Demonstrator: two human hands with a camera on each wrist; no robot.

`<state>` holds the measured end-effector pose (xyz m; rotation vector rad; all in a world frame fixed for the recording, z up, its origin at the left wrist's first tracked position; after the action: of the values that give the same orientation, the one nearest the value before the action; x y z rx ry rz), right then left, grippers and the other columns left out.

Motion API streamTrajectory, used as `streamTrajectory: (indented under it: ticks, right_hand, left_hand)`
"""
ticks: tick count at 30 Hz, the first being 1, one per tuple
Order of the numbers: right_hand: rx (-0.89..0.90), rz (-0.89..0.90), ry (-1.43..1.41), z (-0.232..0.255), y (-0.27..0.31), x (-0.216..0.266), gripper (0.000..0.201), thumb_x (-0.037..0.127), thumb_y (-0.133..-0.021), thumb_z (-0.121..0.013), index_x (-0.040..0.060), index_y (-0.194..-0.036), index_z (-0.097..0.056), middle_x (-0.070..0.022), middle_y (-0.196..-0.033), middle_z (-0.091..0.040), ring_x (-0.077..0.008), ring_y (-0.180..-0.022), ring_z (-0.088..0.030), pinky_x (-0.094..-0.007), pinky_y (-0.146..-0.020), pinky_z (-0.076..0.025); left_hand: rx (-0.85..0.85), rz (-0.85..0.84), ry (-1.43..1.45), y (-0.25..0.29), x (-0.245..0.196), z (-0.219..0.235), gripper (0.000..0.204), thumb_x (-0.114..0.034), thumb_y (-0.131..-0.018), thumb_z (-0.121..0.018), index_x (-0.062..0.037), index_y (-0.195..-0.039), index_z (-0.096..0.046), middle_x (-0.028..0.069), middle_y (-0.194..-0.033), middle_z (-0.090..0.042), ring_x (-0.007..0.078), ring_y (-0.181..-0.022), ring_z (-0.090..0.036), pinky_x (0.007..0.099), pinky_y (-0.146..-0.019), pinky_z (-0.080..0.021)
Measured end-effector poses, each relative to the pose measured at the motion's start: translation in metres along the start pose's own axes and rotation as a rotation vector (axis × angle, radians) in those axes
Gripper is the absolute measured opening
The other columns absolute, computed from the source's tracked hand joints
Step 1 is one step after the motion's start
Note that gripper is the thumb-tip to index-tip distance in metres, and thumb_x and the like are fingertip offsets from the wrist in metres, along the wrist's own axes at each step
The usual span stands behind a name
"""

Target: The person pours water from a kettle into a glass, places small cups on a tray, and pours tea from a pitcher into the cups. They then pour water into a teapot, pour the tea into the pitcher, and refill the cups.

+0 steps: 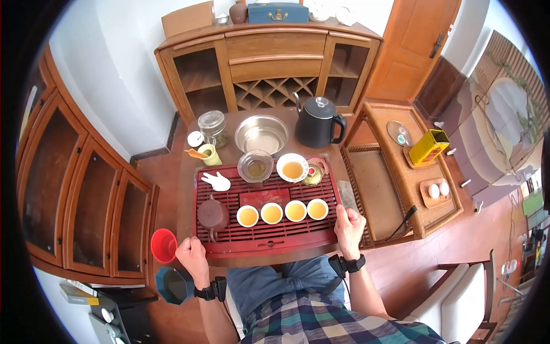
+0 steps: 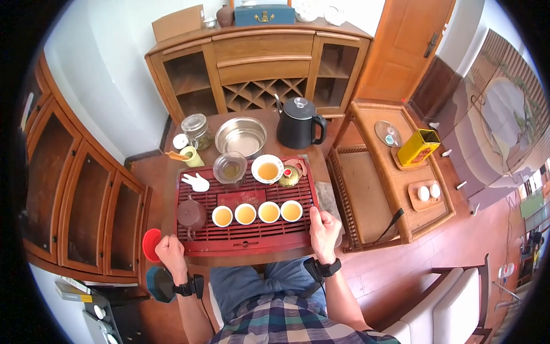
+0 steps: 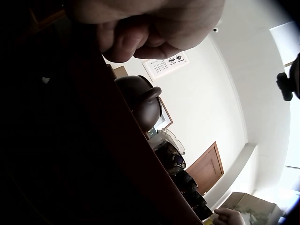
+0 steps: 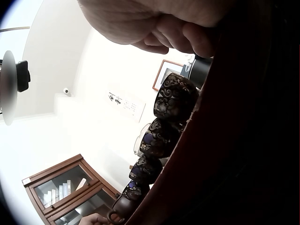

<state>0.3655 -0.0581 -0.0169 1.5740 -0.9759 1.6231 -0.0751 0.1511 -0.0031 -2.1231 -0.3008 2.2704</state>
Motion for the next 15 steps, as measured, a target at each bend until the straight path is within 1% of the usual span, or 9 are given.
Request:
streamTrajectory:
  ticks: [3,8,10,13,15]
  right_hand:
    - [0.006,-0.01,-0.031,-0.0025,0.0008,0.0038,0.053,0.022,-0.104,-0.067,0.0134,-0.061,-0.037,0.0057,-0.051,-0.04,-0.0026,-0.042,-0.032,-0.0233,-0.039,-0.025]
    - [-0.001,-0.025,-0.031,-0.0034,0.0024,0.0075,0.054,0.022,-0.104,-0.067,0.0141,-0.061,-0.036,0.007,-0.052,-0.038,-0.002,-0.043,-0.03,-0.0231,-0.039,-0.024]
    - [0.002,-0.067,-0.054,-0.0023,0.0032,0.0064,0.053,0.02,-0.103,-0.068,0.008,-0.059,-0.042,0.0061,-0.054,-0.043,-0.0012,-0.051,-0.035,-0.0242,-0.043,-0.026]
    - [0.006,-0.074,-0.081,-0.0027,0.003,0.0049,0.053,0.02,-0.103,-0.068,0.008,-0.059,-0.042,0.0061,-0.054,-0.043,-0.0011,-0.05,-0.036,-0.0241,-0.043,-0.026]
    - [0.004,-0.076,-0.074,-0.0028,0.0035,0.0063,0.053,0.021,-0.103,-0.069,0.008,-0.059,-0.042,0.0061,-0.054,-0.044,-0.0011,-0.05,-0.036,-0.0241,-0.043,-0.026]
  left_hand:
    - [0.007,-0.012,-0.018,-0.0002,-0.0034,-0.0012,0.045,-0.002,-0.096,-0.058,-0.0078,-0.059,-0.033,-0.0024,-0.053,-0.038,0.0043,-0.048,-0.036,0.0263,-0.044,-0.024]
    - [0.003,0.02,0.0,-0.0011,0.0001,-0.0006,0.045,-0.002,-0.096,-0.058,-0.0089,-0.06,-0.032,-0.0026,-0.052,-0.038,0.0042,-0.047,-0.035,0.0261,-0.044,-0.023]
    - [0.004,0.022,0.01,-0.0015,0.0001,-0.0009,0.046,-0.002,-0.097,-0.058,-0.0092,-0.06,-0.032,-0.0027,-0.052,-0.038,0.0043,-0.046,-0.034,0.026,-0.043,-0.023]
    - [0.005,0.01,0.014,-0.001,-0.0052,-0.0027,0.045,-0.001,-0.097,-0.058,-0.0093,-0.06,-0.033,-0.0028,-0.051,-0.038,0.0042,-0.046,-0.035,0.0259,-0.043,-0.023]
    - [0.01,0.014,0.013,-0.0004,-0.0055,-0.0035,0.04,0.0,-0.095,-0.051,-0.01,-0.059,-0.035,-0.003,-0.052,-0.039,0.0039,-0.047,-0.033,0.0252,-0.044,-0.021]
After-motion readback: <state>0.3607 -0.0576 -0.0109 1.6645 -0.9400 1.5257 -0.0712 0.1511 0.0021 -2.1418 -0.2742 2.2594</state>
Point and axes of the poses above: each hand's wrist, its own y-axis away from the middle knuckle, its own z-axis out of the back of the hand, x = y × z, the point moved 10 cm from there along -y, towards the middle knuckle
